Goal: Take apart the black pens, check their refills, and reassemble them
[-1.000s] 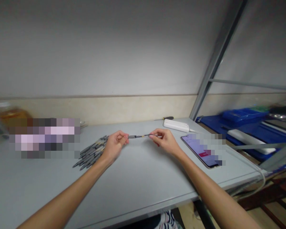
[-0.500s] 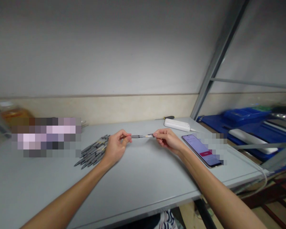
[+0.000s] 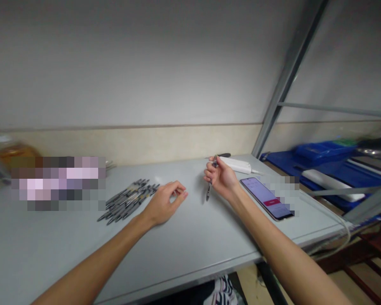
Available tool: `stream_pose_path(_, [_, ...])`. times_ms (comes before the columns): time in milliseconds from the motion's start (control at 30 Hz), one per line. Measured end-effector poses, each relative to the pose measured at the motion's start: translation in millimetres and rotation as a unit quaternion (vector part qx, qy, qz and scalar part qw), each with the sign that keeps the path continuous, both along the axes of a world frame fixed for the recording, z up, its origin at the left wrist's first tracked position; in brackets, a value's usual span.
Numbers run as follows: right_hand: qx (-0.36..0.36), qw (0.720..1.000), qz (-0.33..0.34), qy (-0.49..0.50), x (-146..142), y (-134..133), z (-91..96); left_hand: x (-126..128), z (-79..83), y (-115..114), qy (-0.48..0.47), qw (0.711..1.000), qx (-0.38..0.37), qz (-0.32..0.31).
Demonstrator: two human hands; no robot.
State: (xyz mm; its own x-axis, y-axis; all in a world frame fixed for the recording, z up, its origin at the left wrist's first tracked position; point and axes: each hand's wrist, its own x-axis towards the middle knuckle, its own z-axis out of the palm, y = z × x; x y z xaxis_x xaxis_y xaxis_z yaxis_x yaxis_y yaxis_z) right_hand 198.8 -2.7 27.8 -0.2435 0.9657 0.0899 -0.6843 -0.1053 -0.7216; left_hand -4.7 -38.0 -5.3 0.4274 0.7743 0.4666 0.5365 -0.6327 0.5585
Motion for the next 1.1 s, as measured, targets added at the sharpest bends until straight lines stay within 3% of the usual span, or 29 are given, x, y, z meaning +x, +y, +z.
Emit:
stream_pose_path(133, [-0.019, 0.997, 0.065, 0.022, -1.5, 2.5, 11.7, -11.3, -3.8, 10.5, 0.071, 0.995, 0.044, 0.059])
stream_pose_path(433, [-0.066, 0.996, 0.054, -0.005, -20.6, -1.7, 32.6, -22.1, 5.1, 15.3, 0.32, 0.931, 0.105, 0.139])
stream_pose_path(667, [-0.055, 0.996, 0.068, -0.014, -23.1, -3.1, 37.8, -31.0, 11.0, 17.1, 0.391, 0.898, 0.097, 0.177])
stream_pose_path(1100, [-0.056, 0.997, 0.053, -0.017, -25.5, -3.0, 36.2, -37.8, 10.4, 18.5, 0.423, 0.886, 0.057, 0.181])
